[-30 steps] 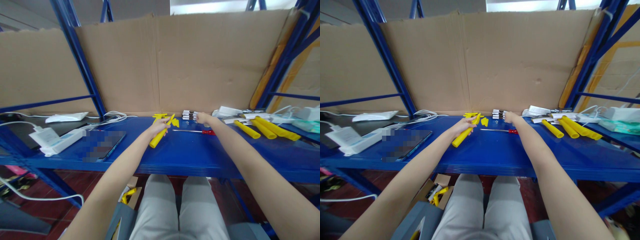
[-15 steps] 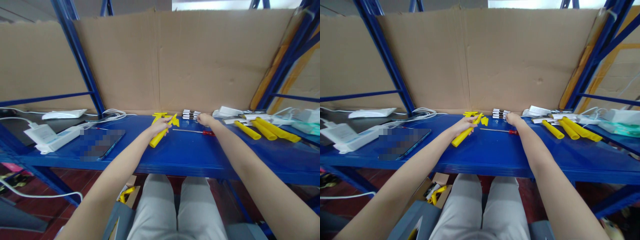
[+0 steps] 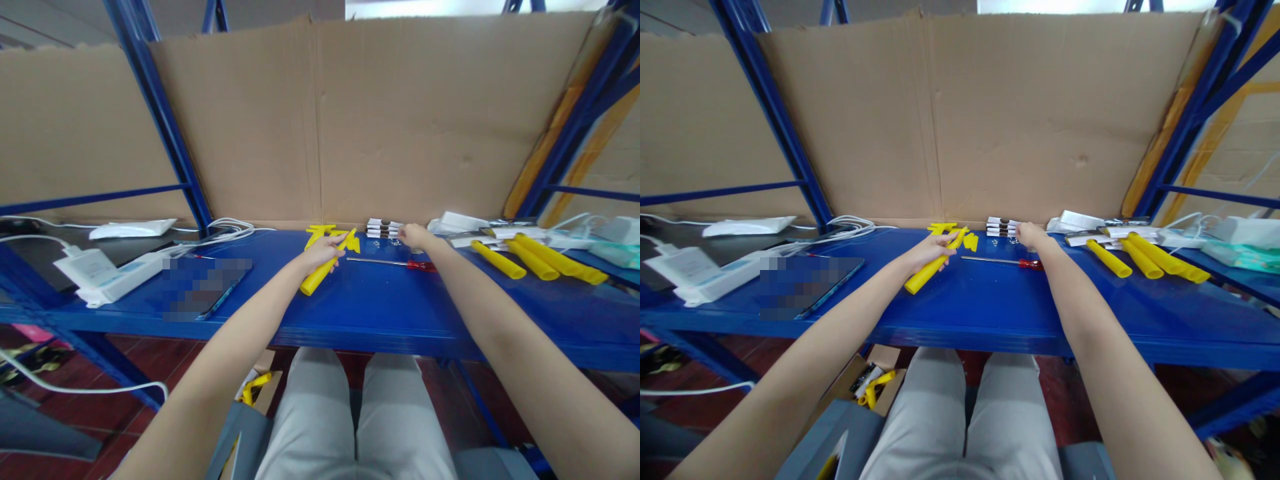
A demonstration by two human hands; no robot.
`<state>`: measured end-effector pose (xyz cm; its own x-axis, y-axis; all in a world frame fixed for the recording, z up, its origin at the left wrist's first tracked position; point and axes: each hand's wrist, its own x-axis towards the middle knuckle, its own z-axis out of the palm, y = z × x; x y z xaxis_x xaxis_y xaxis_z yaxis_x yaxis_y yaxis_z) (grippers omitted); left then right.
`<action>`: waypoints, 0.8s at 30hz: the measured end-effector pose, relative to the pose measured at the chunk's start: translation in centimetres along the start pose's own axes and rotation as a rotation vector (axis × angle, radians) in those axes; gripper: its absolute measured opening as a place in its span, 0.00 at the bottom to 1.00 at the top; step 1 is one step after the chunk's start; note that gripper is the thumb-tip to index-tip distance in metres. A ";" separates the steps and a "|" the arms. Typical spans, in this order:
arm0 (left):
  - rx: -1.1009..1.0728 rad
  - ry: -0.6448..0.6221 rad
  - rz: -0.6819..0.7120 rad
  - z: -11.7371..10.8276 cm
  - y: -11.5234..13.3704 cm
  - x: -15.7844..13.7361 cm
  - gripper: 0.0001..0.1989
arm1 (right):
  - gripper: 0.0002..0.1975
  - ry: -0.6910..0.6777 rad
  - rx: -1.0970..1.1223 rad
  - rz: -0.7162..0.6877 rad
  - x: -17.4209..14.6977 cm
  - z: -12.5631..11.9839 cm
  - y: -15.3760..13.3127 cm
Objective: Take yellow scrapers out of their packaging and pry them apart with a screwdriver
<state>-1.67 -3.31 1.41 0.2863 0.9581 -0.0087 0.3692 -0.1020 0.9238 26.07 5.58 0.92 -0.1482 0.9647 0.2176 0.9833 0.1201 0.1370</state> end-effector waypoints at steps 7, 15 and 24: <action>0.104 0.044 0.072 0.1 0.5 -0.8 0.32 | 0.11 0.082 0.144 0.034 -0.2 0.3 1.1; -0.017 0.049 0.047 0.2 0.7 -0.7 0.32 | 0.11 0.073 0.172 0.030 -0.8 -0.2 0.2; -0.610 -0.174 0.094 1.4 1.0 1.8 0.28 | 0.10 0.131 0.559 0.058 -2.1 -1.2 -1.2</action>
<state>0.45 -2.01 1.75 0.4514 0.8897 0.0686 -0.2192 0.0360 0.9750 25.05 3.16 1.44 -0.0694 0.9405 0.3326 0.8914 0.2081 -0.4026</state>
